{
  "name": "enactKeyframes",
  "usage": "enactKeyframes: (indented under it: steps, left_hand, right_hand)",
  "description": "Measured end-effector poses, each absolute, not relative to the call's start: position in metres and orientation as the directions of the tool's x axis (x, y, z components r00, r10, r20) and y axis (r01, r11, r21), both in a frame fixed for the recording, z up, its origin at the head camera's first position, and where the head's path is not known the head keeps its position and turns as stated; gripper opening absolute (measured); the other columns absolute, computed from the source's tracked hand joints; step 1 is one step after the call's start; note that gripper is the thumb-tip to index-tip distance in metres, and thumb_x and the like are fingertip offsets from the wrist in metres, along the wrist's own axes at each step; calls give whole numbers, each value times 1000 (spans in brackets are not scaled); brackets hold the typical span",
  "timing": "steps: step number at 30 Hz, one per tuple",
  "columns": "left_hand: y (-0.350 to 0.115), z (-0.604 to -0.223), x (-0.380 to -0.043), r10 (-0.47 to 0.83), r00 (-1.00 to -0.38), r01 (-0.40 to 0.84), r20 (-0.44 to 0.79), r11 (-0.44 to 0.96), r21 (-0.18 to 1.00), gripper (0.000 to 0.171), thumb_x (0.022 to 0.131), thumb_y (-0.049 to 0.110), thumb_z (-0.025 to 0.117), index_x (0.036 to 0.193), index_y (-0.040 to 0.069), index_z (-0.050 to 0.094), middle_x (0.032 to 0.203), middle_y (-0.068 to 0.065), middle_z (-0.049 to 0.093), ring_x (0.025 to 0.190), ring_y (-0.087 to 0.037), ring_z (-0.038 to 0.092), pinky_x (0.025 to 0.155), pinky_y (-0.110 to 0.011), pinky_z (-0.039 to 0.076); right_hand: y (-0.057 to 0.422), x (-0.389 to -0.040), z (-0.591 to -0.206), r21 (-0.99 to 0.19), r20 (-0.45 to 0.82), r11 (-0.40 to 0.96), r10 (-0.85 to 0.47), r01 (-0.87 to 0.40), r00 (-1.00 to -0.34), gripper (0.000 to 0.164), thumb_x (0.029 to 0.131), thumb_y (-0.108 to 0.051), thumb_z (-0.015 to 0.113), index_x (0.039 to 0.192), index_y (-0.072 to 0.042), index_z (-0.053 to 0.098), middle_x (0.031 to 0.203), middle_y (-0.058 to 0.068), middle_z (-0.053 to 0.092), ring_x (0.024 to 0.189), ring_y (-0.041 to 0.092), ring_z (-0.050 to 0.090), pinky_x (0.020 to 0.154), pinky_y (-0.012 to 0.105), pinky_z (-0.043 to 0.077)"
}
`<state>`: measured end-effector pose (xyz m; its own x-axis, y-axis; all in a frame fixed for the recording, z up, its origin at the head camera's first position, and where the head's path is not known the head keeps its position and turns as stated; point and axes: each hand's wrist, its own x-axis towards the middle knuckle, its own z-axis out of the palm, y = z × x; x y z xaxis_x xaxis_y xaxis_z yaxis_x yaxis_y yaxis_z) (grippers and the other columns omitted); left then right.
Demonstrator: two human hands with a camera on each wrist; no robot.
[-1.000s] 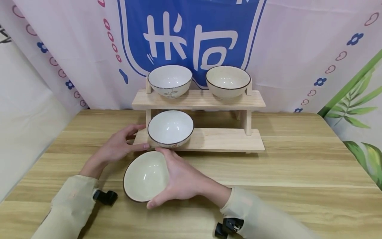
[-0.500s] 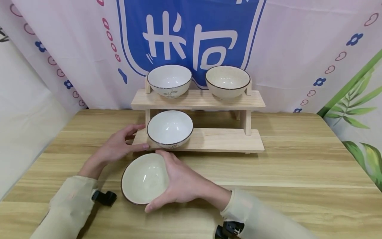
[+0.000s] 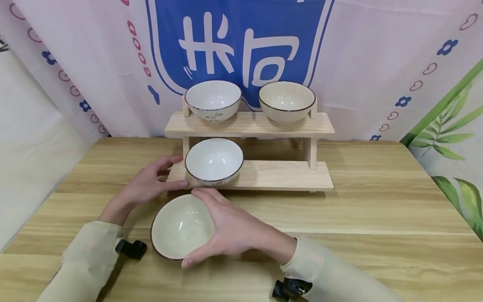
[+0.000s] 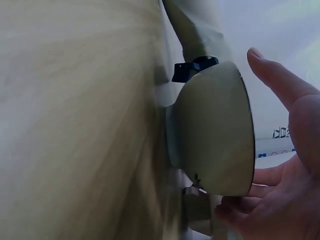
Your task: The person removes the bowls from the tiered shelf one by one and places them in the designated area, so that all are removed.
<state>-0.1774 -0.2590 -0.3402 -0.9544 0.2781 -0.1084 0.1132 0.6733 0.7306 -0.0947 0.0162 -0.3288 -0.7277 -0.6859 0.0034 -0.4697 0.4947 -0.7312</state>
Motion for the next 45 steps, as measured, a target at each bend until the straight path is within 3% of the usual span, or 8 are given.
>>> enactKeyframes:
  steps: [11, 21, 28, 35, 45]
  left_hand:
    - [-259, -339, -176, 269, -956, 108, -113, 686, 719, 87, 97, 46, 80, 166, 14, 38, 164, -23, 46, 146, -50, 50, 116, -68, 45]
    - [-260, -341, -177, 278, -954, 113, -112, 679, 725, 87, 96, 45, 81, 166, 13, 39, 166, -23, 45, 147, -51, 50, 117, -68, 44]
    - [-260, -341, -178, 268, -954, 93, -133, 689, 719, 89, 96, 47, 81, 166, 14, 38, 166, -22, 44, 147, -50, 49, 117, -68, 43]
    - [-258, -341, -180, 280, -952, 106, -126, 684, 721, 88, 96, 46, 82, 165, 14, 39, 165, -22, 46, 147, -49, 50, 118, -68, 43]
    - [-259, -341, -179, 278, -953, 107, -121, 681, 724, 88, 96, 45, 81, 165, 12, 38, 166, -24, 44, 146, -51, 50, 118, -68, 43]
  right_hand:
    - [25, -91, -306, -757, 112, 406, -692, -512, -713, 122, 73, -53, 98, 169, -21, 30, 166, -8, 42, 149, 10, 46, 124, 38, 43]
    - [39, -99, -284, -803, 288, 267, -609, -533, -739, 111, 74, -36, 101, 163, -11, 40, 162, 6, 52, 150, 13, 49, 127, 37, 40]
    - [51, -116, -282, -790, 303, 353, -484, -501, -821, 116, 72, -40, 101, 164, -13, 37, 164, 7, 48, 153, 20, 45, 128, 47, 38]
    - [61, -140, -299, -790, 327, 408, -352, -458, -877, 123, 67, -39, 104, 164, -7, 36, 164, 12, 45, 153, 29, 45, 127, 52, 39]
    - [58, -154, -310, -851, 177, 425, -322, -309, -930, 133, 69, -45, 103, 170, -12, 24, 169, 10, 34, 154, 27, 40, 127, 54, 37]
